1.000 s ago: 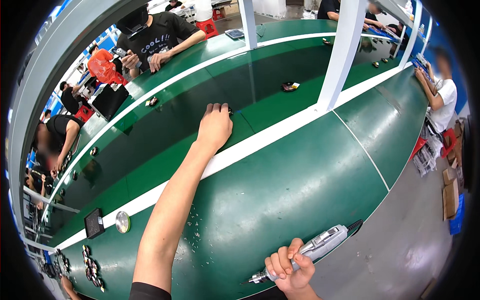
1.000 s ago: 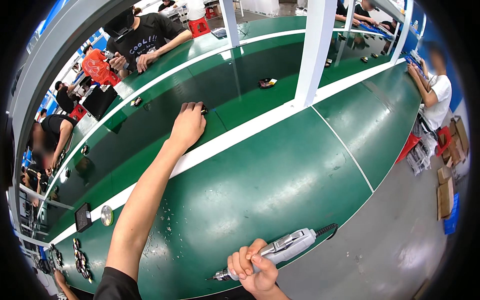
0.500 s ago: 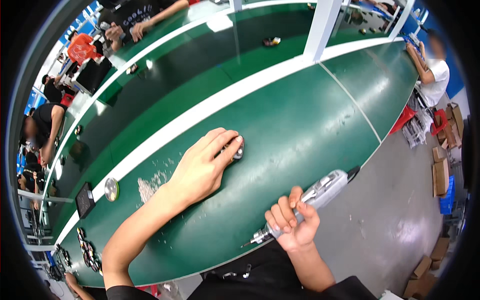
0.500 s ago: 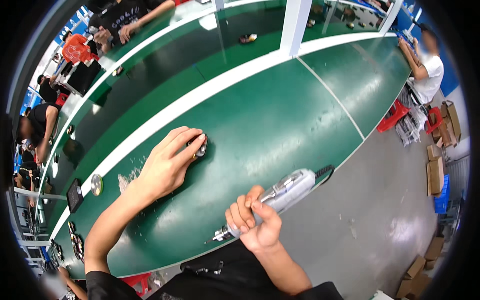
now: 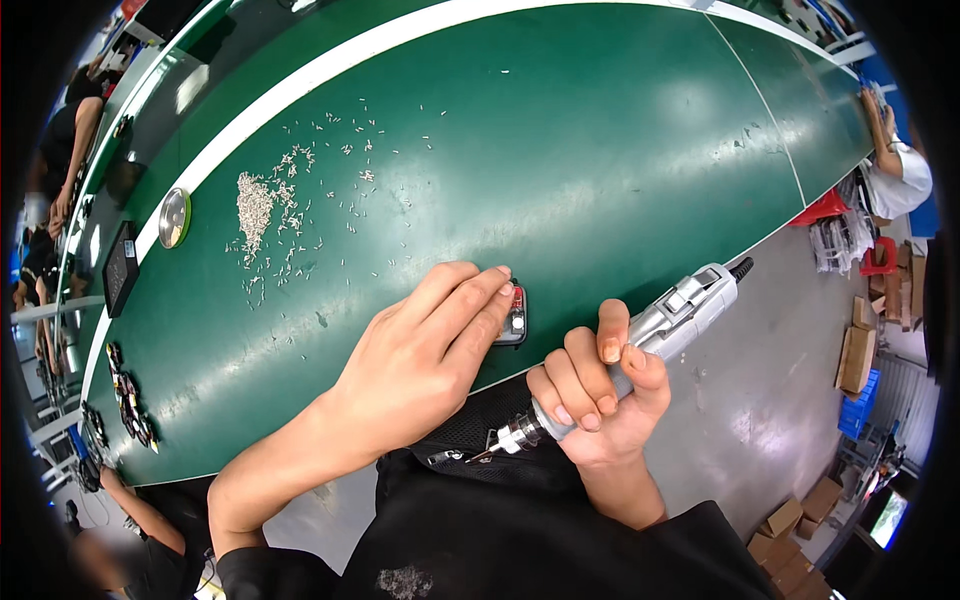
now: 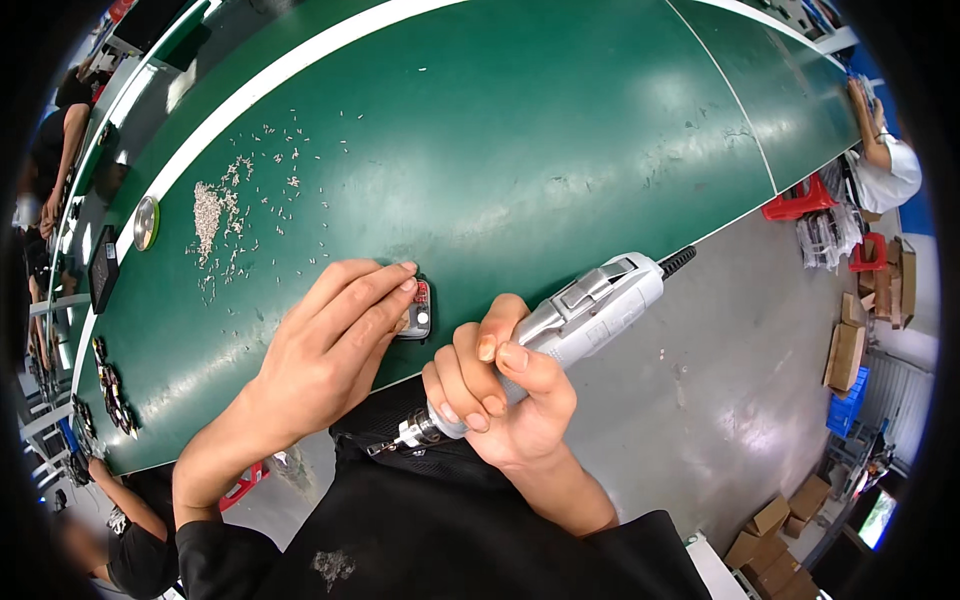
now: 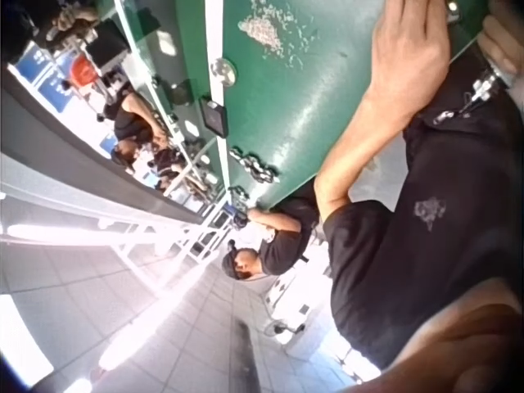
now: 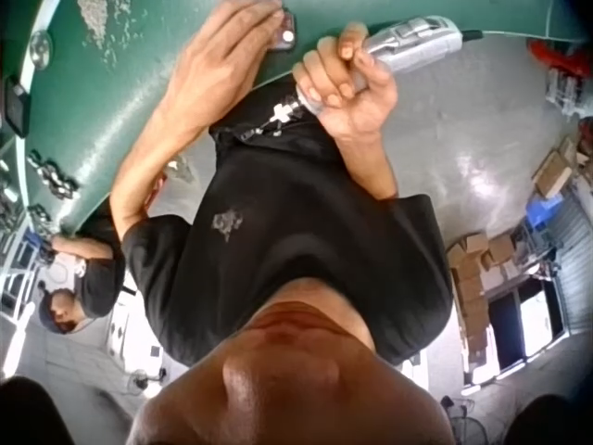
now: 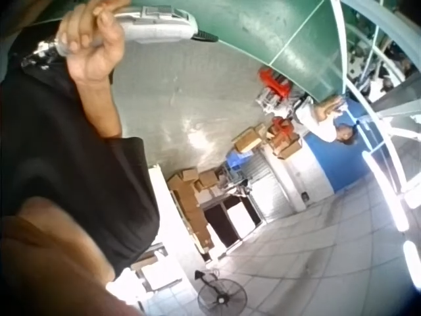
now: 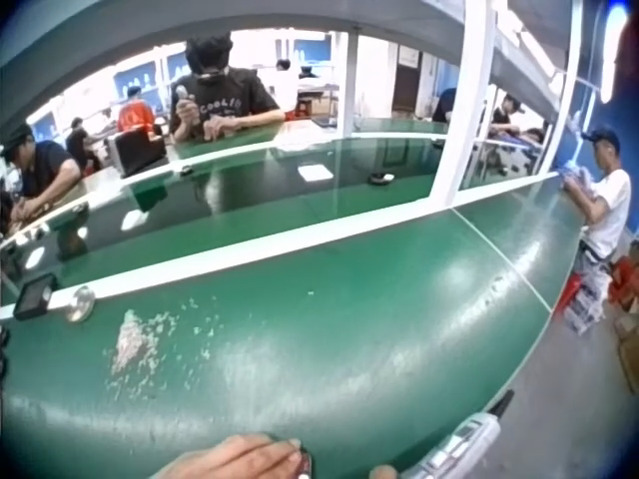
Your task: Assembling small electronic components using an electric screwdriver on a factory assembly line.
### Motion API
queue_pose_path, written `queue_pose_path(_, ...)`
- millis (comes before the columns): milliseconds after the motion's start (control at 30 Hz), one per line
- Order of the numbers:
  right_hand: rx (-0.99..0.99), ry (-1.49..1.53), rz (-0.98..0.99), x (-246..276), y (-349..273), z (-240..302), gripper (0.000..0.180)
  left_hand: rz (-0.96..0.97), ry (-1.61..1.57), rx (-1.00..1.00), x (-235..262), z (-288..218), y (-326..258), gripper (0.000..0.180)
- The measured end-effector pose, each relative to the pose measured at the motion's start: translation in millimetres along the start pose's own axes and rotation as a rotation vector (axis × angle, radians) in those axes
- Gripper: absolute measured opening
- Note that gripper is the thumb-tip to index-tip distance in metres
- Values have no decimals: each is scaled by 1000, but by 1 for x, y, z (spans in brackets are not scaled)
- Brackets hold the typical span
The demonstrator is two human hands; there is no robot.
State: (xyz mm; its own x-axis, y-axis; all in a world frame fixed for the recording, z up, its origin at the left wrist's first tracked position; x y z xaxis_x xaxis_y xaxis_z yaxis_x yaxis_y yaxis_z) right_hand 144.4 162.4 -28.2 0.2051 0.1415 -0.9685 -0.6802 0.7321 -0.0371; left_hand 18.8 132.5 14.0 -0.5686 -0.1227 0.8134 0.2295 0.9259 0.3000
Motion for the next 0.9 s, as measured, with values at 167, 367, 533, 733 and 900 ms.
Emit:
queue_pose_path(167, -20, -28, -30, 1, -7, -7, 9, -75, 244, -81, -2, -15, 2, 34)
queue_pose_path(367, -13, -149, -172, 6, -15, -14, 9, -92, 316, -195, -9, -27, 1, 32)
queue_pose_path(533, 2, -186, -247, 13, -18, -14, 9, -65, 307, -229, -11, -29, 4, 29)
queue_pose_path(733, 0, -162, -253, 16, -18, -13, 8, -138, 300, -293, -15, -31, 1, 36)
queue_pose_path(900, -39, -194, -249, 15, -16, -6, 7, -99, 291, -240, -16, -32, 1, 37)
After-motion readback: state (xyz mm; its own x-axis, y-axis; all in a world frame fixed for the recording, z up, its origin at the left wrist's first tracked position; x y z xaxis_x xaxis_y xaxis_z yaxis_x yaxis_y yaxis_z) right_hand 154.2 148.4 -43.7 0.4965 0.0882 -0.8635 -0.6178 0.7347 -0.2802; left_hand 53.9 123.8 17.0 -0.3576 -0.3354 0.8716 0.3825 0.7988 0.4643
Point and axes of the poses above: each hand's wrist, its own y-axis towards the middle knuckle, its own x-axis out of the back of the hand, z = x × y, the point moved 6 cm from there along y, towards the middle knuckle
